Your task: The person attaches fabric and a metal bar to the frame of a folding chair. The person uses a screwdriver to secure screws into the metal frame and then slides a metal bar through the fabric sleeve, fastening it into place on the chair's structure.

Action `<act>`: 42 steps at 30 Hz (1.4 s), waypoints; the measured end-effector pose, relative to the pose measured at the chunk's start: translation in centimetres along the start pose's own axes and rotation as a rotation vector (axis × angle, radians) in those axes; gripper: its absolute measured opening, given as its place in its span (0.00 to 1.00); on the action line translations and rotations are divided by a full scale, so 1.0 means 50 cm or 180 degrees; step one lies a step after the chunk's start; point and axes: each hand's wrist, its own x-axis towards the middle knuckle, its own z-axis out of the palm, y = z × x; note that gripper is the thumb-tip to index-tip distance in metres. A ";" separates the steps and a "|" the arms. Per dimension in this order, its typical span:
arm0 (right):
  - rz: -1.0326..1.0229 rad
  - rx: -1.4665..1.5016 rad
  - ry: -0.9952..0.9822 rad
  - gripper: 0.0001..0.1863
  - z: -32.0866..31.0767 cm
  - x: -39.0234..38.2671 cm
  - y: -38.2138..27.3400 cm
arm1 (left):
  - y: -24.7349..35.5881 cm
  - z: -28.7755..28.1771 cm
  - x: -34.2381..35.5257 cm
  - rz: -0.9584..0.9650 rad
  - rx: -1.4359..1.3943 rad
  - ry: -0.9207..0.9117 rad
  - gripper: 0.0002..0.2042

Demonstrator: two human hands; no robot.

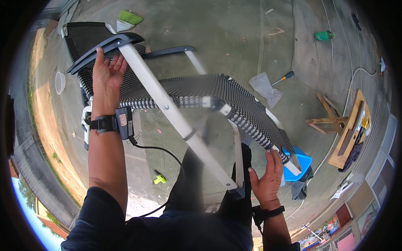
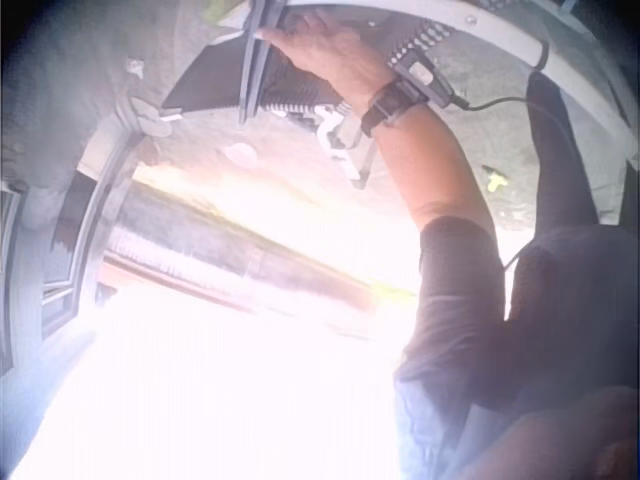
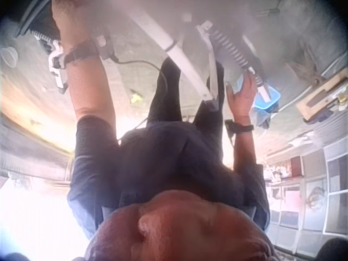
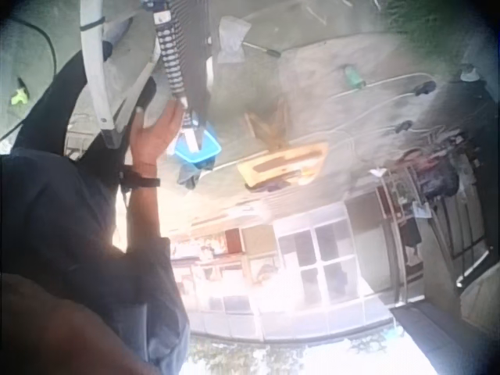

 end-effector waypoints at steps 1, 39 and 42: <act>0.0072 -0.0031 -0.0094 0.41 0.012 -0.023 -0.009 | -0.003 0.003 0.041 -0.0132 -0.0285 -0.0135 0.38; 0.0413 0.1399 -0.1965 0.27 0.293 -1.645 0.252 | 0.104 -1.082 -1.284 0.0676 -0.0538 -0.0425 0.21; 0.0510 0.1512 -0.2053 0.29 0.358 -1.951 0.258 | 0.123 -1.382 -1.501 0.0531 -0.0462 -0.0478 0.19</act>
